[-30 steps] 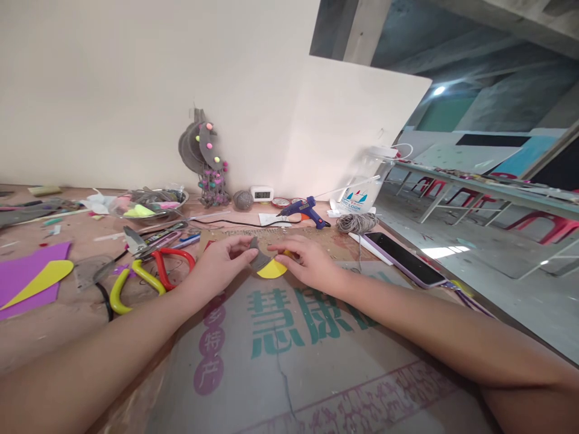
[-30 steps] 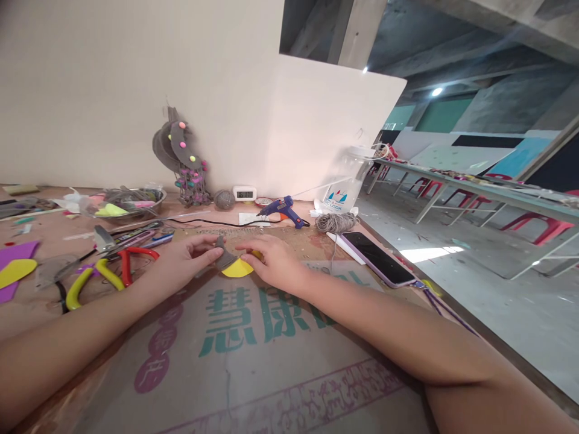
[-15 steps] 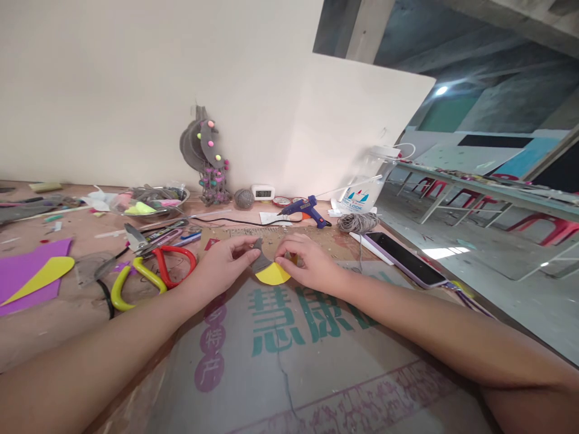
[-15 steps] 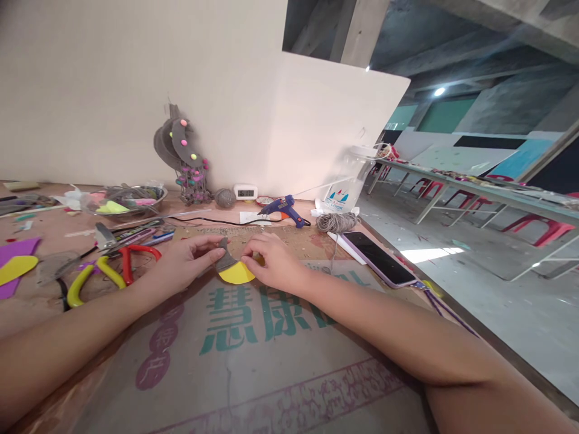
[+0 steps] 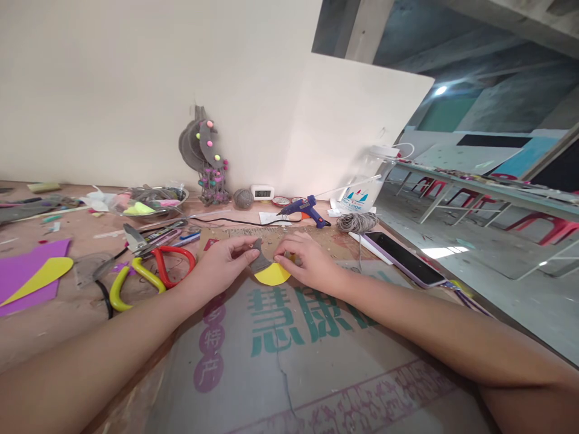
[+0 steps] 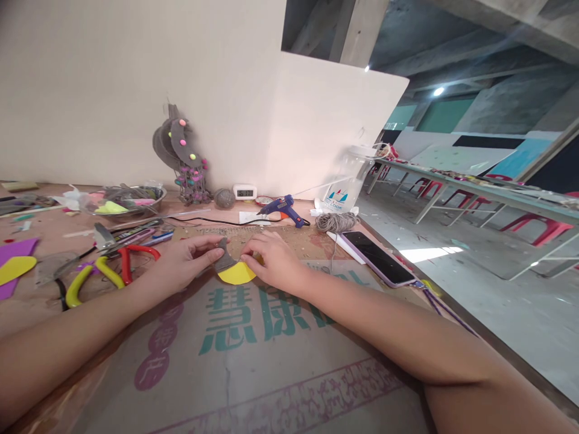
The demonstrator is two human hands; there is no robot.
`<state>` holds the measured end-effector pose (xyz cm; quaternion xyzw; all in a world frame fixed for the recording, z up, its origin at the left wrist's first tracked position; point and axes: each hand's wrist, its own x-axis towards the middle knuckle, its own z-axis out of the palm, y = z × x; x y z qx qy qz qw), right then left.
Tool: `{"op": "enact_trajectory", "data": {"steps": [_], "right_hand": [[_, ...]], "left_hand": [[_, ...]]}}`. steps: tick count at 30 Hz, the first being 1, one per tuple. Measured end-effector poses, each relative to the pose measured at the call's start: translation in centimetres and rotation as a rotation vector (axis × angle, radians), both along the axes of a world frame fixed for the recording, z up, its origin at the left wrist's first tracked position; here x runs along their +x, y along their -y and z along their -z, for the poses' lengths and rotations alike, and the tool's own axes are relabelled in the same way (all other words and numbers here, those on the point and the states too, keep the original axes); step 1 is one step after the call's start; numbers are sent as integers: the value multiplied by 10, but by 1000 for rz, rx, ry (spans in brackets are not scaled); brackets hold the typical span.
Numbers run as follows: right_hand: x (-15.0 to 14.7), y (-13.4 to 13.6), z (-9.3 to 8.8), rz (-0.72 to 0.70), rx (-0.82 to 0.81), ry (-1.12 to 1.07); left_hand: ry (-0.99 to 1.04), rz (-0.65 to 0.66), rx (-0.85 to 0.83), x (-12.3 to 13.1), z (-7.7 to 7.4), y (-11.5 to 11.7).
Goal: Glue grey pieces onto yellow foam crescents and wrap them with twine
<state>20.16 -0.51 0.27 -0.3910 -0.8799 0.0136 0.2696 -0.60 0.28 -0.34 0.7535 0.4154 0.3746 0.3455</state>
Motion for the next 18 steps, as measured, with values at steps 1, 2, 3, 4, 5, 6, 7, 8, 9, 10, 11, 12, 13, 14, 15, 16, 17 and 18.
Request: {"op": "enact_trajectory", "data": {"steps": [1, 2, 3, 4, 5, 6, 7, 8, 9, 10, 11, 12, 13, 14, 15, 16, 17, 18], "right_hand": [[0, 0, 0, 1, -2, -7], [1, -1, 0, 0, -7, -17], [1, -1, 0, -5, -13, -29], [1, 0, -1, -13, -22, -40], [1, 0, -1, -23, -29, -48], [1, 0, -2, -34, -34, -51], [1, 1, -2, -45, -39, -46], [0, 1, -3, -58, -43, -37], [-1, 2, -3, -72, -47, -27], [-1, 2, -4, -85, -53, -19], [-2, 2, -4, -95, -60, -18], [-3, 2, -4, -98, -67, -26], [-3, 2, -4, -94, -73, -43], [-3, 2, -4, -82, -79, -66], [-2, 1, -3, -64, -86, -93], [-2, 0, -3, -43, -95, -122], [-1, -2, -3, -20, -108, -150], [0, -3, -2, 1, -127, -174]], "left_hand": [[0, -4, -1, 0, 0, 0], [4, -9, -5, 0, 0, 0], [13, -10, -13, 1, 0, 1], [26, -8, -22, 1, 0, 1], [40, -6, -29, 1, 0, 1], [57, -6, -32, 1, 0, 1], [70, -5, -34, 0, 0, 2], [81, -6, -33, 0, 0, 2], [90, -12, -29, 0, 0, 2], [99, -22, -24, -1, 1, 2], [106, -29, -22, -1, 1, 2], [114, -28, -26, -1, 1, 2], [127, -21, -36, -1, 2, 3], [147, -10, -47, -1, 2, 3], [172, 8, -57, 0, 1, 3], [199, 30, -62, 1, 1, 4], [220, 47, -58, 2, 0, 4], [231, 58, -46, 3, 0, 5]]}}
